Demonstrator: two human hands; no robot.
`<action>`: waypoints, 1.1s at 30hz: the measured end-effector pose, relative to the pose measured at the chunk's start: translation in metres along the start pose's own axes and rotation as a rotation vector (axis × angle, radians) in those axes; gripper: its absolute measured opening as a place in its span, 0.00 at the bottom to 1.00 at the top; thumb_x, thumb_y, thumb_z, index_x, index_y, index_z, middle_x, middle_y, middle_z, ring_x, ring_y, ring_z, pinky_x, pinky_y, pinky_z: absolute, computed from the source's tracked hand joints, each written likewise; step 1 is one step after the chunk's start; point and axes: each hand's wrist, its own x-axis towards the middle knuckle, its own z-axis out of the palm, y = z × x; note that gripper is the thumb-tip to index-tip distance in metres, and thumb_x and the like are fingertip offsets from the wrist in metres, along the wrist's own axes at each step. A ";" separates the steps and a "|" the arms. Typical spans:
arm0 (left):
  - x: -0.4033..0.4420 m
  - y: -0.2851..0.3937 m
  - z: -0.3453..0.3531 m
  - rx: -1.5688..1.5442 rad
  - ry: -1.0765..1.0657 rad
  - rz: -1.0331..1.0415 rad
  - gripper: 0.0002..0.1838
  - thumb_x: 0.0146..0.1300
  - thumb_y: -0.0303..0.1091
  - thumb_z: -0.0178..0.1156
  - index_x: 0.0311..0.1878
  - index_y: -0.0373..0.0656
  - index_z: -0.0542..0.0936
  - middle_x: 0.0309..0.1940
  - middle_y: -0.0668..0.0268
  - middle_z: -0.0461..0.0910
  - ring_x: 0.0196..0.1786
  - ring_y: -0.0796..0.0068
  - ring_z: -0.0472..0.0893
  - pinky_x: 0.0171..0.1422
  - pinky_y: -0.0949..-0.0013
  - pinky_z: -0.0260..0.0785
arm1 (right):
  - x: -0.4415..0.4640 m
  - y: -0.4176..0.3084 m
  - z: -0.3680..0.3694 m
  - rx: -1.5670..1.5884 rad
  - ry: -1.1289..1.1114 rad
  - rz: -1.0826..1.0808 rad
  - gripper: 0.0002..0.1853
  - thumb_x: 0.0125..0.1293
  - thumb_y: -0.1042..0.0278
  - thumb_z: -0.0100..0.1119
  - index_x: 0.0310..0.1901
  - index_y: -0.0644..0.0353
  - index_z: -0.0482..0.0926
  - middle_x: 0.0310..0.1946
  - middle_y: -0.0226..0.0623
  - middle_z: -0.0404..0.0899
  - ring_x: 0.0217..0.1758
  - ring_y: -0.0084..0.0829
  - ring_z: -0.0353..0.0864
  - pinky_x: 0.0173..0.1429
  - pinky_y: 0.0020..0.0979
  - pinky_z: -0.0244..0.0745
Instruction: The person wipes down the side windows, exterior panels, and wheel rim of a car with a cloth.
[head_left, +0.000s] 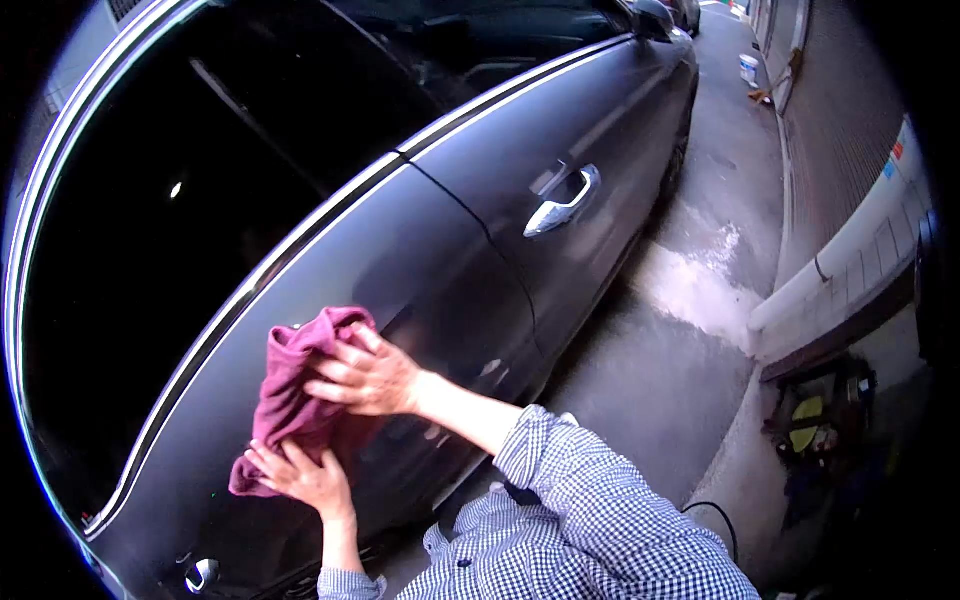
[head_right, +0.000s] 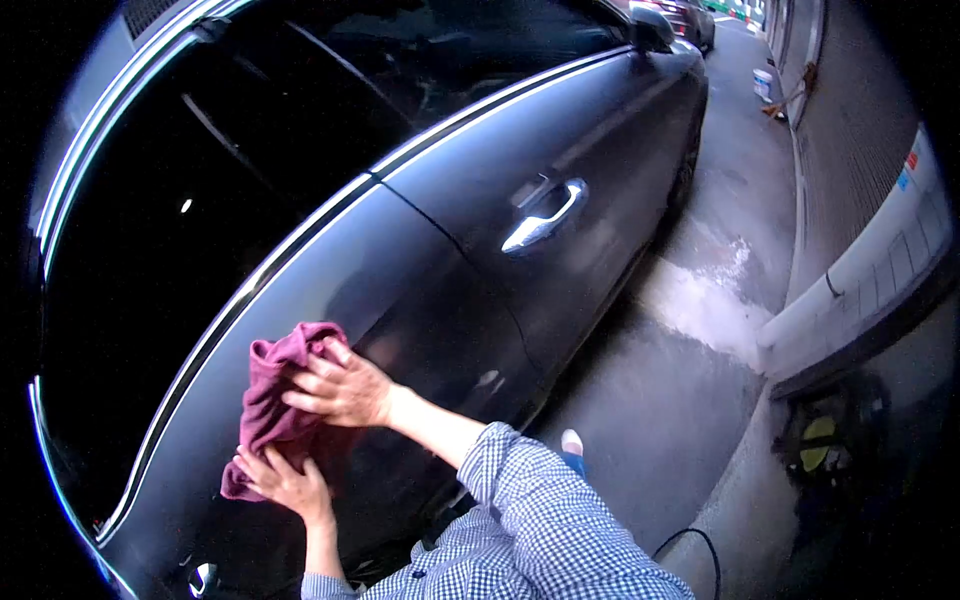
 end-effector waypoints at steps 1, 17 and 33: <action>0.001 0.017 0.007 -0.010 -0.016 0.023 0.32 0.55 0.41 0.61 0.63 0.44 0.64 0.73 0.47 0.49 0.75 0.40 0.46 0.72 0.36 0.38 | -0.013 0.019 -0.010 0.007 -0.017 0.019 0.31 0.54 0.50 0.57 0.62 0.39 0.67 0.64 0.33 0.64 0.72 0.40 0.56 0.75 0.55 0.41; -0.014 0.238 0.084 -0.032 -0.360 0.796 0.20 0.61 0.36 0.49 0.56 0.56 0.76 0.70 0.63 0.60 0.75 0.60 0.54 0.69 0.38 0.42 | -0.263 0.069 -0.055 -0.163 -0.005 1.027 0.33 0.62 0.50 0.49 0.63 0.64 0.61 0.65 0.58 0.57 0.72 0.58 0.50 0.75 0.58 0.40; -0.052 0.093 0.047 -0.136 -0.386 0.627 0.18 0.58 0.29 0.56 0.54 0.44 0.74 0.69 0.49 0.59 0.73 0.43 0.55 0.70 0.34 0.41 | -0.160 -0.050 -0.029 0.200 -0.127 1.143 0.28 0.55 0.71 0.52 0.60 0.65 0.66 0.66 0.53 0.59 0.71 0.56 0.51 0.74 0.56 0.43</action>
